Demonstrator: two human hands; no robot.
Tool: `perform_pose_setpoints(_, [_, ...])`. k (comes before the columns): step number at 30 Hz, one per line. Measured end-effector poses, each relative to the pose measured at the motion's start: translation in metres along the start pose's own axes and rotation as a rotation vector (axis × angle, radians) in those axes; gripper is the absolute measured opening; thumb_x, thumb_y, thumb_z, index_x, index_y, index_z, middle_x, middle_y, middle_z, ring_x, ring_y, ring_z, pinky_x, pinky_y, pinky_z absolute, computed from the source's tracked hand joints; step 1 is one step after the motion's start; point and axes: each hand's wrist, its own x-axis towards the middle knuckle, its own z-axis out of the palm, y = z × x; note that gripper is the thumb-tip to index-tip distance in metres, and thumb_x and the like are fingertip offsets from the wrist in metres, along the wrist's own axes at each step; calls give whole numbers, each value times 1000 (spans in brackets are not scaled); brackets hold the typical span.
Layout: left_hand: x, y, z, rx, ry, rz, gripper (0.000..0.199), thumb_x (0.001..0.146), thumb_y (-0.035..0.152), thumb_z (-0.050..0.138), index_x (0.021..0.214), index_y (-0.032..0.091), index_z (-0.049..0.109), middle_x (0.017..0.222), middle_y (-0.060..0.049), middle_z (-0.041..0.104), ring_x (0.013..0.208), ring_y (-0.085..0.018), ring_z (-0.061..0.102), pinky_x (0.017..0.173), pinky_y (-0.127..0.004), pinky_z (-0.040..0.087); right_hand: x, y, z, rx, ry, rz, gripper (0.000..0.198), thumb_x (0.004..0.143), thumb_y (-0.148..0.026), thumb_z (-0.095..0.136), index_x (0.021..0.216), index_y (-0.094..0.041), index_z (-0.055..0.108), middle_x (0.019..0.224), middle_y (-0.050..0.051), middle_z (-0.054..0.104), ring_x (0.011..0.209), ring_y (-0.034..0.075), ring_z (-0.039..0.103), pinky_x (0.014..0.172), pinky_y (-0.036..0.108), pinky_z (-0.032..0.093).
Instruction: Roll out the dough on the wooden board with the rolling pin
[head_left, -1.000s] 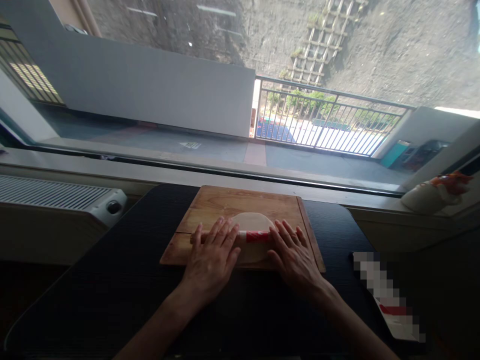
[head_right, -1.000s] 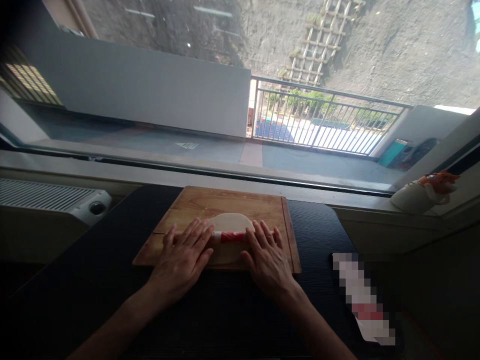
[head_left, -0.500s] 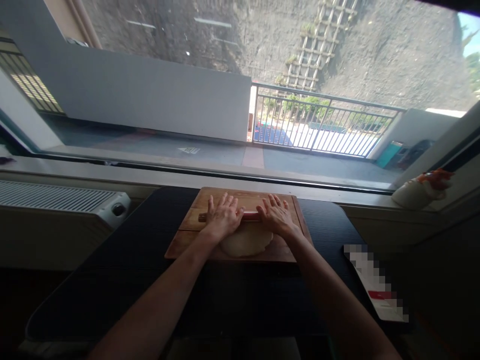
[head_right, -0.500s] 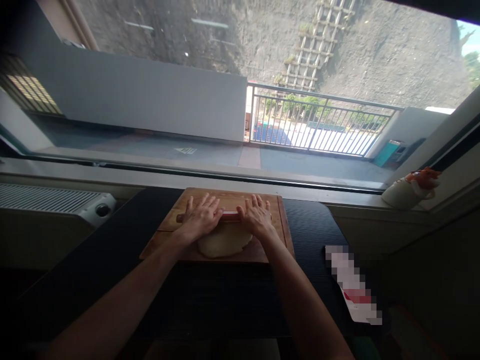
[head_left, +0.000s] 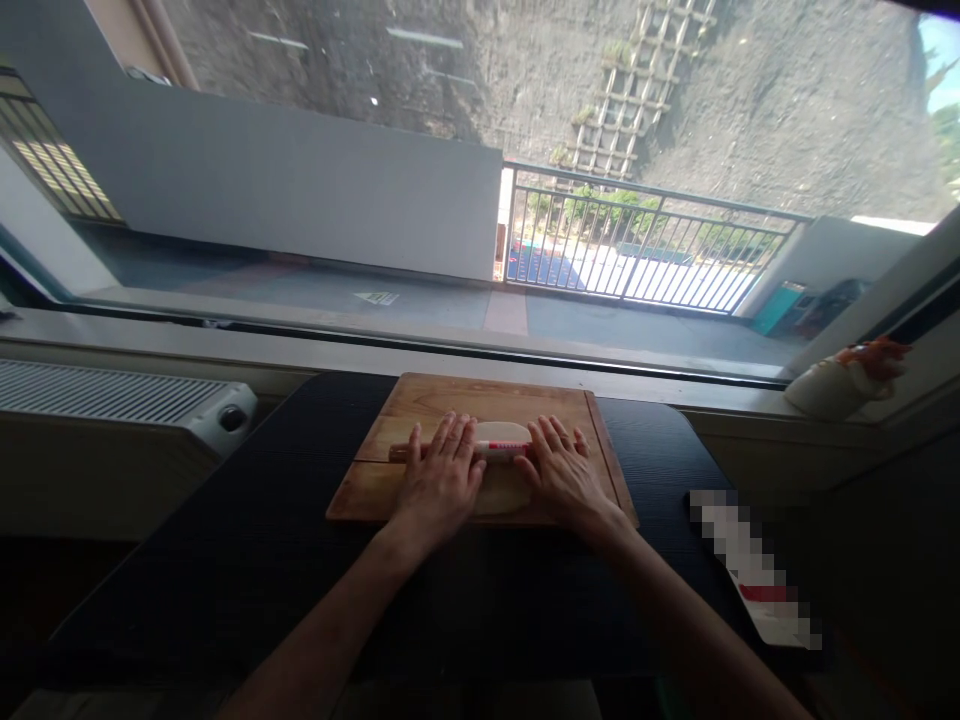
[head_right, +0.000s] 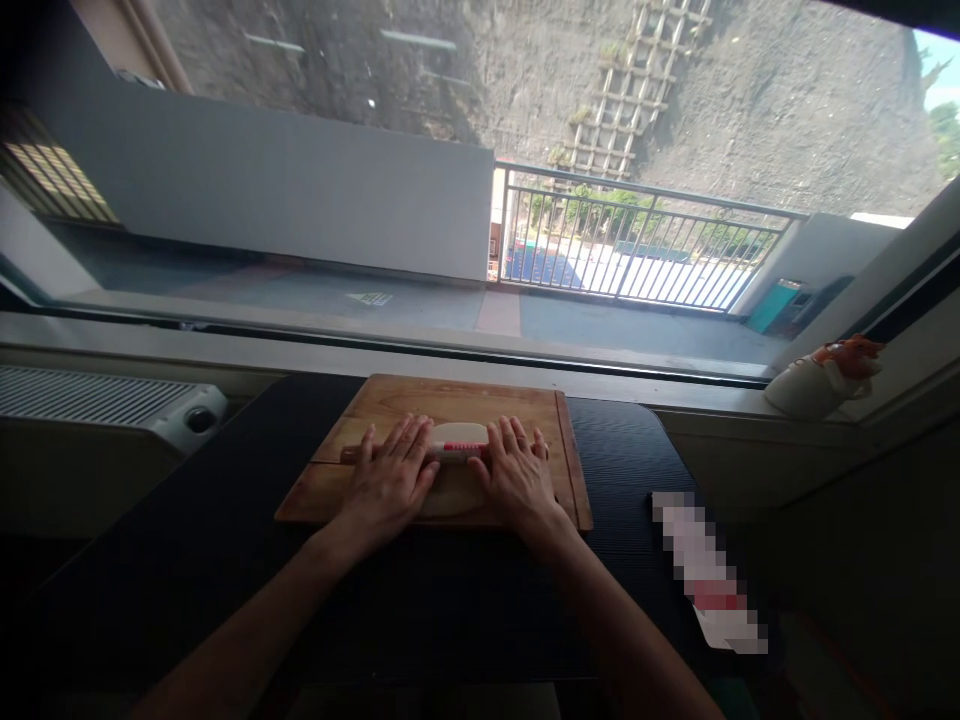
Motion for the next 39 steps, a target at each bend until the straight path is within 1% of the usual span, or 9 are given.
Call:
perform_pose_setpoints(4, [55, -8, 9, -23, -60, -96, 49, 92, 41, 27, 128, 15, 50, 138, -10, 45, 135, -28, 28, 109, -58, 7, 66, 2, -3, 36, -92, 122, 56, 94, -53, 19, 125, -20, 51, 144, 10, 36, 136, 26, 22, 107, 51, 17])
perform_pose_setpoints(7, [59, -8, 4, -28, -76, -84, 47, 93, 41, 27, 123, 17, 55, 132, -9, 52, 132, -28, 32, 109, -59, 9, 71, 1, -4, 38, -91, 127, 53, 94, -50, 18, 120, -21, 55, 142, 8, 39, 135, 26, 24, 106, 50, 19])
perform_pose_setpoints(11, [9, 4, -10, -25, -27, -20, 47, 93, 38, 27, 134, 21, 42, 141, -6, 41, 136, -24, 25, 111, -56, 3, 9, -1, 1, 4, 15, 23, 50, 95, -48, 22, 136, -24, 38, 145, 5, 34, 137, 21, 19, 111, 46, 11])
perform_pose_setpoints(15, [-55, 10, -18, -12, 1, 79, 53, 91, 41, 33, 141, 24, 30, 149, -4, 26, 138, -26, 18, 111, -56, 1, -65, -2, 5, -68, 59, -120, 59, 93, -44, 31, 145, -20, 19, 152, 5, 15, 140, 22, 8, 112, 47, 4])
perform_pose_setpoints(18, [-68, 2, -14, 23, 4, 82, 58, 90, 43, 36, 143, 25, 23, 150, -3, 22, 139, -27, 16, 110, -58, 1, -80, -1, 6, -89, 39, -141, 63, 93, -45, 31, 146, -18, 13, 152, 5, 12, 140, 22, 5, 112, 48, 1])
perform_pose_setpoints(28, [50, -13, 3, 21, -42, -163, 54, 91, 47, 27, 136, 20, 41, 145, -9, 35, 136, -29, 24, 109, -59, 4, 57, 10, 2, 0, -39, 200, 62, 94, -54, 14, 142, -17, 29, 150, 10, 22, 139, 25, 10, 109, 54, 6])
perform_pose_setpoints(31, [29, -12, -6, 12, -51, -112, 54, 92, 47, 25, 137, 21, 39, 144, -9, 37, 137, -28, 24, 108, -60, 2, 32, 8, 0, -20, -33, 144, 61, 94, -53, 16, 141, -19, 31, 150, 8, 24, 139, 24, 10, 110, 52, 6])
perform_pose_setpoints(36, [-53, -14, -24, 51, -44, 75, 58, 91, 45, 32, 143, 23, 23, 150, -6, 24, 139, -25, 18, 110, -57, -2, -66, 0, -4, -68, 13, -85, 60, 94, -49, 27, 146, -20, 17, 151, 5, 17, 140, 21, 9, 111, 50, 2])
perform_pose_setpoints(39, [-65, -17, -24, 53, -47, 111, 62, 90, 43, 35, 145, 20, 18, 150, -7, 21, 139, -25, 18, 111, -57, -2, -83, -1, -5, -71, 14, -129, 62, 93, -47, 29, 146, -18, 15, 151, 6, 17, 140, 21, 9, 112, 49, 1])
